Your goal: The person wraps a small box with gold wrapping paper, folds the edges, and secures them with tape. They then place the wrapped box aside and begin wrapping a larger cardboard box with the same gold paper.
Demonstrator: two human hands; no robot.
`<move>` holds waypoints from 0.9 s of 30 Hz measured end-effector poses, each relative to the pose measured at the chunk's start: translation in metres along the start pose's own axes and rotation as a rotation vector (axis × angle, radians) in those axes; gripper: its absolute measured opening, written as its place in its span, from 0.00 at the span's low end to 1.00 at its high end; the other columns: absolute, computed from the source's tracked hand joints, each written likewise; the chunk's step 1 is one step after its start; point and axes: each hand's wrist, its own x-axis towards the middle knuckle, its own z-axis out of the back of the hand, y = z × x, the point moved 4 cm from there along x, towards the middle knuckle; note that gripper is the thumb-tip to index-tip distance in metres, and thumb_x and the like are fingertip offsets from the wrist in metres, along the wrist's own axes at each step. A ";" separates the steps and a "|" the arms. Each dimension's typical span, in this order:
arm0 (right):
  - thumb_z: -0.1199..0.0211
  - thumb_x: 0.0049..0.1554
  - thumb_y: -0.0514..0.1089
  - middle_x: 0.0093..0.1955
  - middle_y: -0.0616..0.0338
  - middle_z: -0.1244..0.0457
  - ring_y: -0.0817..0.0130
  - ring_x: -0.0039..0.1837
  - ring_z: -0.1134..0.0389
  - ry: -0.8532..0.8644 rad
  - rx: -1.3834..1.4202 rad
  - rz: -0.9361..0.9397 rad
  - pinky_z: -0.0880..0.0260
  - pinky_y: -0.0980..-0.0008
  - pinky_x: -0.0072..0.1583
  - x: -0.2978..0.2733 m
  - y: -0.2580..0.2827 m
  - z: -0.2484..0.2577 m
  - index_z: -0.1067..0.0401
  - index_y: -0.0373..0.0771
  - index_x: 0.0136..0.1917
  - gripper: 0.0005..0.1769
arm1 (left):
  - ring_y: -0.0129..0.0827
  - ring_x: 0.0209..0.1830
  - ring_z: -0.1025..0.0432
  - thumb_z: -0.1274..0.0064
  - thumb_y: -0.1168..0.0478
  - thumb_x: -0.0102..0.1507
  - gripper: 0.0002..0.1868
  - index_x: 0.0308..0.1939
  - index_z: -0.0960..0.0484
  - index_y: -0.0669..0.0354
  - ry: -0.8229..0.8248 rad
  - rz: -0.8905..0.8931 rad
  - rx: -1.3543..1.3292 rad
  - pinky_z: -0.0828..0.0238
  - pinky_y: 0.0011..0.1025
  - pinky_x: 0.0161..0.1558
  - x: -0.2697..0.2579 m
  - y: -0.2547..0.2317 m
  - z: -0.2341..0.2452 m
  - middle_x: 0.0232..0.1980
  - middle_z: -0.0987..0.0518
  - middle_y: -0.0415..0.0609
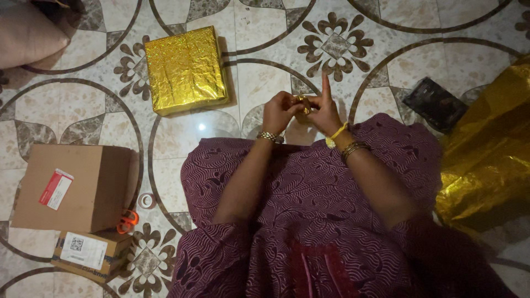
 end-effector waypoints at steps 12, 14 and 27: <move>0.31 0.56 0.32 0.59 0.48 0.28 0.65 0.60 0.25 0.012 -0.031 -0.042 0.25 0.65 0.62 -0.005 0.009 -0.011 0.80 0.48 0.87 0.67 | 0.42 0.33 0.20 0.35 0.67 0.51 0.14 0.37 0.23 0.62 -0.117 -0.041 0.052 0.23 0.36 0.37 -0.015 -0.018 0.002 0.34 0.18 0.53; 0.29 0.57 0.33 0.59 0.47 0.28 0.64 0.60 0.25 0.017 -0.056 -0.028 0.26 0.65 0.63 -0.005 0.013 -0.011 0.80 0.48 0.86 0.68 | 0.47 0.35 0.21 0.36 0.69 0.51 0.13 0.38 0.23 0.62 -0.145 -0.105 0.092 0.24 0.39 0.38 -0.015 -0.015 0.000 0.36 0.19 0.56; 0.31 0.55 0.31 0.61 0.43 0.29 0.57 0.62 0.26 0.061 -0.177 0.003 0.26 0.63 0.63 -0.005 0.024 -0.013 0.84 0.44 0.85 0.68 | 0.52 0.41 0.27 0.42 0.67 0.56 0.11 0.42 0.25 0.59 -0.152 -0.248 0.458 0.29 0.47 0.37 -0.022 -0.031 -0.011 0.44 0.25 0.55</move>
